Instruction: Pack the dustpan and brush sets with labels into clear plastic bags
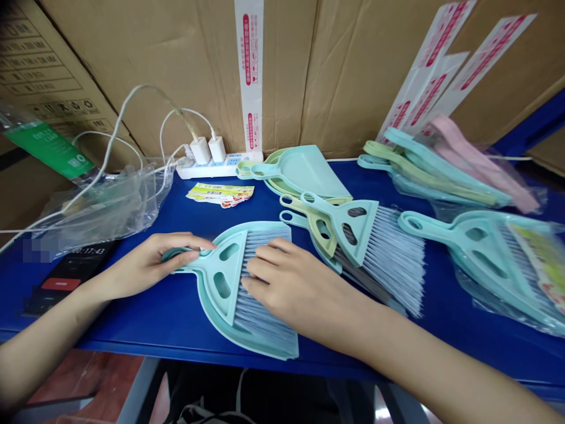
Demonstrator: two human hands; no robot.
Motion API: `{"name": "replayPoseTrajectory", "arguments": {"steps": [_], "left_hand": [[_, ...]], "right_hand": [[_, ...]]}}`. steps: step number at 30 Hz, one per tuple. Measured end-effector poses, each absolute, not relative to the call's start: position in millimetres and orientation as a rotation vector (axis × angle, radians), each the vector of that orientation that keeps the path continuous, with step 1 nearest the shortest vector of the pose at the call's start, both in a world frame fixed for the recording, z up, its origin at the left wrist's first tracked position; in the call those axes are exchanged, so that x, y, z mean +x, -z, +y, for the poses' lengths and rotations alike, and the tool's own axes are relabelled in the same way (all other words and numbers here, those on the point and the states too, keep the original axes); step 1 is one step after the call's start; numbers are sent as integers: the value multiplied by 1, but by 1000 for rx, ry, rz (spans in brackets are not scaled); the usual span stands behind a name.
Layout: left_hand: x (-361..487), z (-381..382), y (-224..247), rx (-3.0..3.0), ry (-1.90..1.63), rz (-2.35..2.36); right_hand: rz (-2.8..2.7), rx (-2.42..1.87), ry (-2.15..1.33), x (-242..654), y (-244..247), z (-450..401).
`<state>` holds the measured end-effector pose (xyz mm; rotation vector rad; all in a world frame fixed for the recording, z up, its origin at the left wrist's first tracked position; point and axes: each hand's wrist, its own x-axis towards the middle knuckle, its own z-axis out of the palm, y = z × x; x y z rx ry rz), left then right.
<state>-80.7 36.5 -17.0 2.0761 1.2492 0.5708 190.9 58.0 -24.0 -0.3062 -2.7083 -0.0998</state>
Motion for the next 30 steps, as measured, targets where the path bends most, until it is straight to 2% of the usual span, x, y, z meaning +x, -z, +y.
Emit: {"name": "replayPoseTrajectory", "arguments": {"steps": [6, 10, 12, 15, 18, 30], "left_hand": [[-84, 37, 10, 2340, -567, 1258], [-81, 48, 1, 2607, -628, 1421], [-74, 59, -2, 2765, -516, 1575], [-61, 78, -3, 2842, -95, 1911], [-52, 98, 1, 2819, 97, 1883], [-47, 111, 9, 2838, 157, 1869]], "right_hand": [[-2673, -268, 140, 194, 26, 62], [-2680, -262, 152, 194, 26, 61], [-2698, -268, 143, 193, 26, 60], [-2720, -268, 147, 191, 25, 60], [-2733, -259, 161, 190, 23, 61], [-2726, -277, 107, 191, 27, 59]]}}
